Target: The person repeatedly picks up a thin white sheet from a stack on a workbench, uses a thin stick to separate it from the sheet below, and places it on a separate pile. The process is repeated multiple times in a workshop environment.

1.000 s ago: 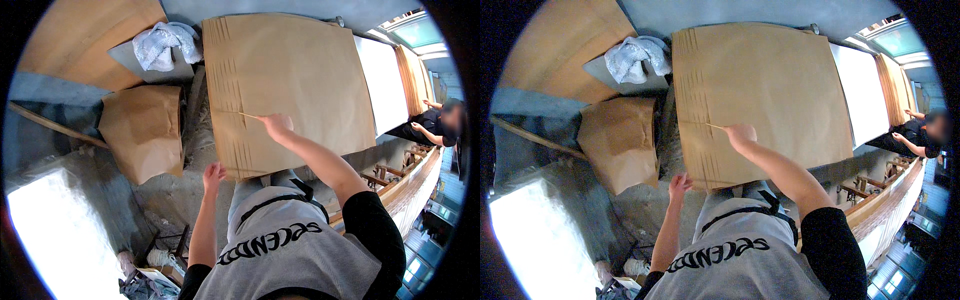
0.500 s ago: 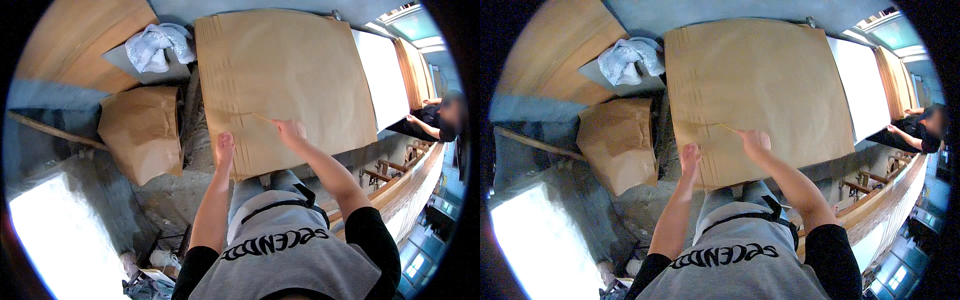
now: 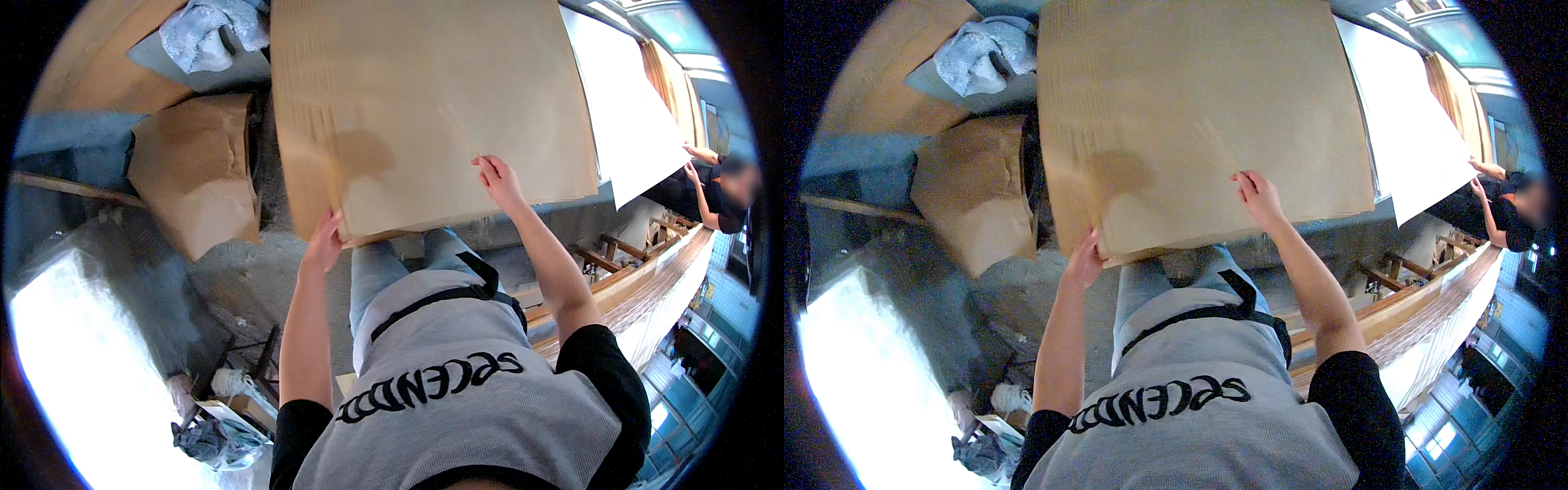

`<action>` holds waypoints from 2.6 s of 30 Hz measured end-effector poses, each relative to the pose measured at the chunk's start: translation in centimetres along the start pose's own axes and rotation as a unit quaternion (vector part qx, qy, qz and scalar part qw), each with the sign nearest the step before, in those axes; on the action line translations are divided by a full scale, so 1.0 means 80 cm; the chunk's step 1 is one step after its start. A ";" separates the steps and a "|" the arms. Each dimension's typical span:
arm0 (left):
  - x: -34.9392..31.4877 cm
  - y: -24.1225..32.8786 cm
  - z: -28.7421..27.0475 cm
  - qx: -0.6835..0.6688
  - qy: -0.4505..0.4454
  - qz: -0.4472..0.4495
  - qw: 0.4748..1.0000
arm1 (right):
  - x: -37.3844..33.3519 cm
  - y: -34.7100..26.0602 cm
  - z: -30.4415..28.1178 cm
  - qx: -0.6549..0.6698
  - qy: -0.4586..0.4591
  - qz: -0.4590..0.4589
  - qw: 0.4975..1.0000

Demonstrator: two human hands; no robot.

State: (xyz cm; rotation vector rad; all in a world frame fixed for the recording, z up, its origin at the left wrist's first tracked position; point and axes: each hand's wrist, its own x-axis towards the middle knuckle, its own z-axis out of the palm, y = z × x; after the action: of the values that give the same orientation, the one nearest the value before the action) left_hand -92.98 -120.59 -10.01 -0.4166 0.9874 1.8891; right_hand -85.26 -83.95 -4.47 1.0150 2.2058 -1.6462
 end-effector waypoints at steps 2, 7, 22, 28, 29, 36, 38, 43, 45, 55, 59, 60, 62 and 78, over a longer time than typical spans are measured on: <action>-0.020 -0.040 0.021 -0.058 0.018 -0.019 0.998 | -0.017 0.034 -0.029 0.091 0.008 0.042 0.995; 0.005 -0.117 0.115 -0.108 0.035 -0.017 0.993 | -0.077 0.096 -0.074 0.009 -0.132 0.035 0.991; 0.089 -0.152 0.169 -0.134 0.233 0.037 0.962 | -0.056 0.209 -0.188 0.490 -0.134 0.155 0.847; 0.070 -0.142 0.166 0.076 0.292 0.062 0.951 | -0.042 0.203 -0.228 0.371 -0.113 0.190 0.902; 0.065 -0.143 0.174 0.128 0.321 0.086 0.934 | -0.036 0.215 -0.220 0.261 -0.096 0.134 0.951; 0.035 -0.218 0.159 0.163 0.388 0.190 0.887 | -0.095 0.188 -0.151 -0.173 0.275 -0.188 0.927; 0.057 -0.234 0.112 0.055 0.346 0.217 0.911 | -0.069 0.234 -0.155 -0.128 0.176 -0.069 0.974; 0.101 -0.107 0.168 0.107 0.384 0.026 0.917 | 0.006 0.173 -0.187 0.152 0.032 0.149 0.977; 0.096 -0.108 0.161 0.038 0.329 0.060 0.942 | -0.010 0.128 -0.190 0.186 0.015 0.143 0.972; 0.111 -0.122 0.163 -0.108 0.275 0.009 0.955 | 0.006 0.127 -0.187 0.344 0.051 0.219 0.911; 0.103 -0.113 0.169 -0.165 0.318 -0.039 0.933 | 0.011 0.160 -0.194 0.378 -0.024 0.209 0.902; 0.107 -0.123 0.156 -0.171 0.311 -0.041 0.934 | 0.013 0.167 -0.199 0.387 -0.048 0.214 0.896; 0.114 -0.144 0.125 -0.078 0.265 0.000 0.961 | 0.014 0.151 -0.201 0.379 -0.078 0.234 0.892; 0.143 -0.207 0.080 0.151 0.375 0.127 0.906 | 0.014 0.140 -0.199 -0.030 0.042 0.066 0.996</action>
State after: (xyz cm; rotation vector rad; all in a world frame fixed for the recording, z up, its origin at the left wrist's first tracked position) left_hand -83.93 -104.94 -20.92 -0.8980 1.8922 1.7662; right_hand -75.36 -67.53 -7.95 1.2068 2.1739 -1.4978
